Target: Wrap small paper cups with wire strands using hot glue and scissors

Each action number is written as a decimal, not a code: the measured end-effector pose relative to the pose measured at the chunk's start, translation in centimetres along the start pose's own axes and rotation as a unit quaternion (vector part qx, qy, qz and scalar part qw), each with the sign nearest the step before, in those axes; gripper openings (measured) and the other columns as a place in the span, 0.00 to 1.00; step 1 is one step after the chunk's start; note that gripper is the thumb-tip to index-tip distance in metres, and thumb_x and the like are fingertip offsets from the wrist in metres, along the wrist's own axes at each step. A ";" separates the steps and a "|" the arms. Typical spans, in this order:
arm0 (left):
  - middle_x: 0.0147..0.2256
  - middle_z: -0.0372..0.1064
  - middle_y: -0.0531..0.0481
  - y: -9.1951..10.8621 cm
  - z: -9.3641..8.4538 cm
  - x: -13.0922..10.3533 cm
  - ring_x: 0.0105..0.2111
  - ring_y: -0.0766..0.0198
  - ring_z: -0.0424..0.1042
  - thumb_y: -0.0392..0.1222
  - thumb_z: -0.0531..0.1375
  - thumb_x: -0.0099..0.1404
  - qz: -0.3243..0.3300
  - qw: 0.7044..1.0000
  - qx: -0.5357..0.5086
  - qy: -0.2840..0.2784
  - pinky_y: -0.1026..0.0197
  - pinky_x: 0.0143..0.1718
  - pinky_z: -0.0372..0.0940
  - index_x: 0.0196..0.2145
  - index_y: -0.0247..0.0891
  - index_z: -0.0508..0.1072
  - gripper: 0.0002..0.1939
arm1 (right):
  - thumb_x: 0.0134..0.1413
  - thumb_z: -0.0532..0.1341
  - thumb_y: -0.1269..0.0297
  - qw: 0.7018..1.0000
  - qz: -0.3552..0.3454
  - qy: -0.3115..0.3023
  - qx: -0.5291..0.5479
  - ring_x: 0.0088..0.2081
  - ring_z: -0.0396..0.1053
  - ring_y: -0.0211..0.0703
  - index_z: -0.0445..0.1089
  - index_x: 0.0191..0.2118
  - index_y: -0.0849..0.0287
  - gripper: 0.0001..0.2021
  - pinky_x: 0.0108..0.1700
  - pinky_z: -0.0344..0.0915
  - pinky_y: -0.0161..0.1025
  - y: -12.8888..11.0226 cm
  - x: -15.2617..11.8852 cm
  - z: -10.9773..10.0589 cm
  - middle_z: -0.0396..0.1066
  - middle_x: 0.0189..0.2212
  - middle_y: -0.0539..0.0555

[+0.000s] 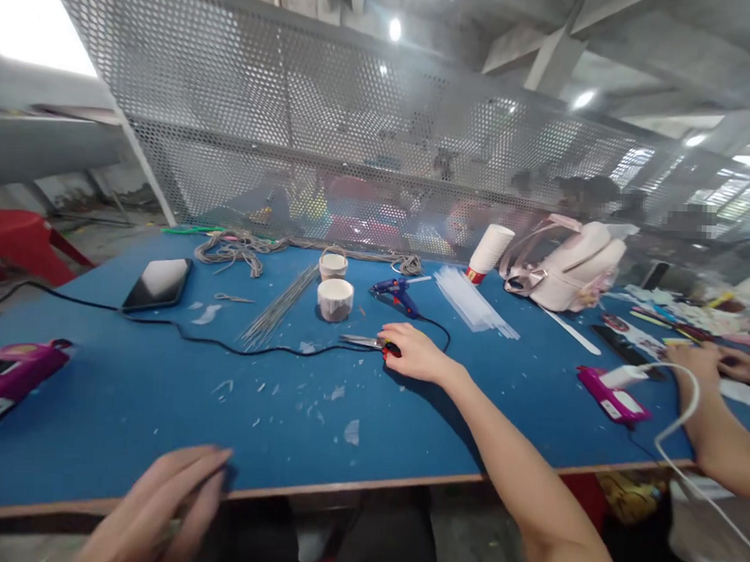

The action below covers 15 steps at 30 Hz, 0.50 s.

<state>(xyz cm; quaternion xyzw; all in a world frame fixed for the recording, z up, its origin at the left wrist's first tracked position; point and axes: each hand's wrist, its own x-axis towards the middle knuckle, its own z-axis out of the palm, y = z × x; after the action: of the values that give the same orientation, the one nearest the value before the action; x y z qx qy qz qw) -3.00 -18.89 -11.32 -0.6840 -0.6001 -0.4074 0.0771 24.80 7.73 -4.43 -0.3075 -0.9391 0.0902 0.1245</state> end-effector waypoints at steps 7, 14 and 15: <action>0.35 0.76 0.45 7.6 3.4 7.4 0.35 0.57 0.75 0.36 0.50 0.66 0.107 0.990 -0.021 -0.085 0.56 0.38 0.72 0.39 0.39 0.73 0.12 | 0.46 0.60 0.74 1.000 -0.008 -0.019 0.010 0.49 0.67 0.49 0.71 0.48 0.61 0.20 0.54 0.63 0.47 0.6 0.2 -0.5 0.72 0.46 0.60; 0.41 0.75 0.42 11.6 8.5 7.1 0.44 0.52 0.73 0.42 0.59 0.63 0.175 0.968 -0.040 -0.174 0.49 0.50 0.68 0.38 0.38 0.73 0.07 | 0.43 0.62 0.71 0.998 -0.005 -0.061 0.002 0.50 0.68 0.49 0.70 0.50 0.60 0.23 0.54 0.62 0.44 0.6 0.2 -1.3 0.71 0.49 0.59; 0.41 0.75 0.42 11.9 8.9 7.2 0.45 0.52 0.73 0.42 0.59 0.63 0.177 0.967 -0.039 -0.182 0.48 0.51 0.67 0.39 0.38 0.73 0.08 | 0.42 0.62 0.71 0.998 -0.002 -0.070 -0.002 0.50 0.68 0.49 0.70 0.51 0.60 0.25 0.53 0.63 0.43 0.5 0.1 -1.5 0.71 0.49 0.58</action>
<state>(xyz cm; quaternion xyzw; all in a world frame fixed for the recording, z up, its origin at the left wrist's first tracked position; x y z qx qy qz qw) 11.24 -11.31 -7.87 -0.8443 -0.4573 -0.2791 0.0109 25.40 8.35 -3.09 -0.2985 -0.9464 0.1089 0.0580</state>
